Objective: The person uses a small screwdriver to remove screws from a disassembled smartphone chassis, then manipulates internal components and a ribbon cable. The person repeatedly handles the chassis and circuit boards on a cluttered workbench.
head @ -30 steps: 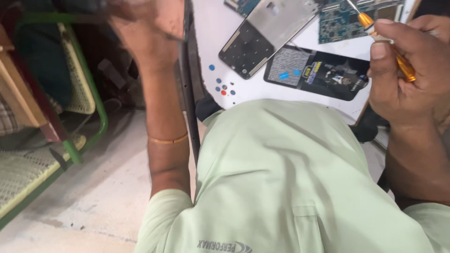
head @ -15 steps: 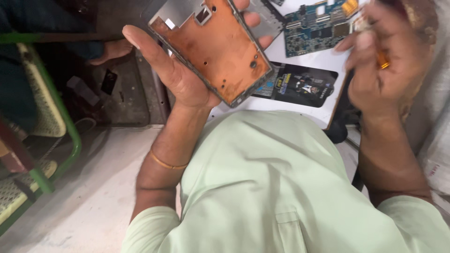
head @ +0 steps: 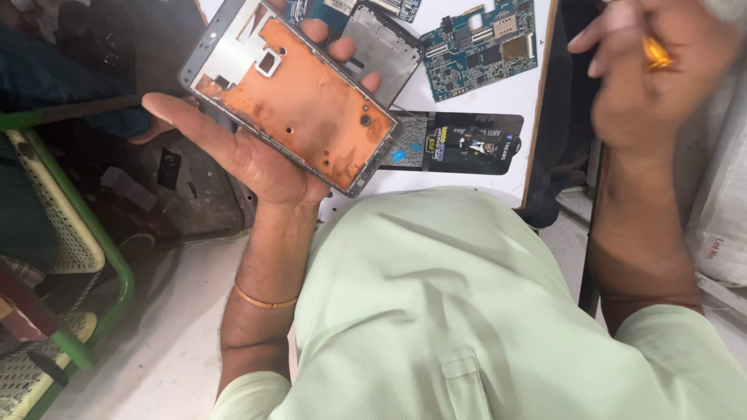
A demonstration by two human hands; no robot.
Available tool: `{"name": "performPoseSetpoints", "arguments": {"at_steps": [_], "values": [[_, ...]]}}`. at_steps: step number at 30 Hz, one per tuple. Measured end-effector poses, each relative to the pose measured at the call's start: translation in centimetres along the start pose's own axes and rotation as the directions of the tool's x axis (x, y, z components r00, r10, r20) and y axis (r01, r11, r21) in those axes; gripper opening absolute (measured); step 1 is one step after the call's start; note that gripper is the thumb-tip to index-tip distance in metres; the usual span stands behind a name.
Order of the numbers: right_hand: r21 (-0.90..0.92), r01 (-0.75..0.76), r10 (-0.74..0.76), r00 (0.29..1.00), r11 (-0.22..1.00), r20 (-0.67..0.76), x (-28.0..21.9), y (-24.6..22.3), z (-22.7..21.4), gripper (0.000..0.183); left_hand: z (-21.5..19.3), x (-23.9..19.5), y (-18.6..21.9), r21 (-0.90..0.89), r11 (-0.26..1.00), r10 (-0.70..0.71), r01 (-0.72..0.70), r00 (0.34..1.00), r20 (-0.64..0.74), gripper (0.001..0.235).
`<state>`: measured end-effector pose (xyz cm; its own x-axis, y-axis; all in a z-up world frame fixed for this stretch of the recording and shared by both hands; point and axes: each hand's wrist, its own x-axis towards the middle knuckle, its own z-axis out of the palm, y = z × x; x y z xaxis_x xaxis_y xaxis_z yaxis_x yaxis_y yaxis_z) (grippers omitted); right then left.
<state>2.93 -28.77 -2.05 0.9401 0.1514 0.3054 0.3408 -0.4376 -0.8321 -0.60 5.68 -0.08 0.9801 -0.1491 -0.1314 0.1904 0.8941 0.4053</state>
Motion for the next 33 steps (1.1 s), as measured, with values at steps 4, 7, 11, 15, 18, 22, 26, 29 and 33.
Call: {"name": "performPoseSetpoints", "arguments": {"at_steps": [4,7,11,15,18,22,26,29,33], "values": [[0.568,-0.163,0.248,0.966,0.807,-0.075,-0.4,1.1,-0.6,0.028,0.1,0.1,0.2,0.008,1.000,-0.009,0.009,1.000,-0.028,0.113],[0.647,-0.214,0.294,0.956,0.732,-0.016,-0.4,2.5,-0.9,0.030,0.0,0.2,0.1,0.004,1.000,-0.017,0.017,1.000,-0.022,0.112],[0.467,-0.136,0.182,0.982,0.874,-0.056,-1.4,5.2,-0.6,0.021,0.0,0.3,0.0,0.006,1.000,-0.023,0.023,1.000,-0.006,0.112],[0.137,-0.048,0.078,0.972,0.989,-0.221,-2.8,8.0,-0.7,0.020,0.0,0.3,0.1,0.065,0.998,0.004,-0.006,1.000,0.028,0.111],[0.161,-0.112,0.164,0.921,0.981,-0.353,-3.3,8.5,-0.5,0.020,-0.1,0.2,0.4,0.064,0.996,0.068,-0.068,0.998,0.004,0.107],[0.476,-0.111,0.234,0.950,0.872,-0.208,-2.1,5.5,1.1,0.020,-0.2,0.4,1.2,0.137,0.984,0.109,-0.111,0.994,0.019,0.103],[0.419,-0.149,0.134,0.989,0.896,0.064,-1.5,-1.0,2.3,0.031,0.9,0.5,1.0,0.172,0.985,-0.045,0.032,0.996,0.074,0.103],[0.377,-0.078,-0.002,0.978,0.923,0.207,-0.9,-4.1,4.1,0.037,1.8,1.5,-0.8,0.078,0.983,-0.172,0.166,0.982,0.081,0.107],[0.395,-0.187,0.057,0.946,0.900,0.318,-1.6,-5.4,5.2,0.027,2.9,2.6,-3.4,0.060,0.963,-0.268,0.264,0.961,0.074,0.106]]}}
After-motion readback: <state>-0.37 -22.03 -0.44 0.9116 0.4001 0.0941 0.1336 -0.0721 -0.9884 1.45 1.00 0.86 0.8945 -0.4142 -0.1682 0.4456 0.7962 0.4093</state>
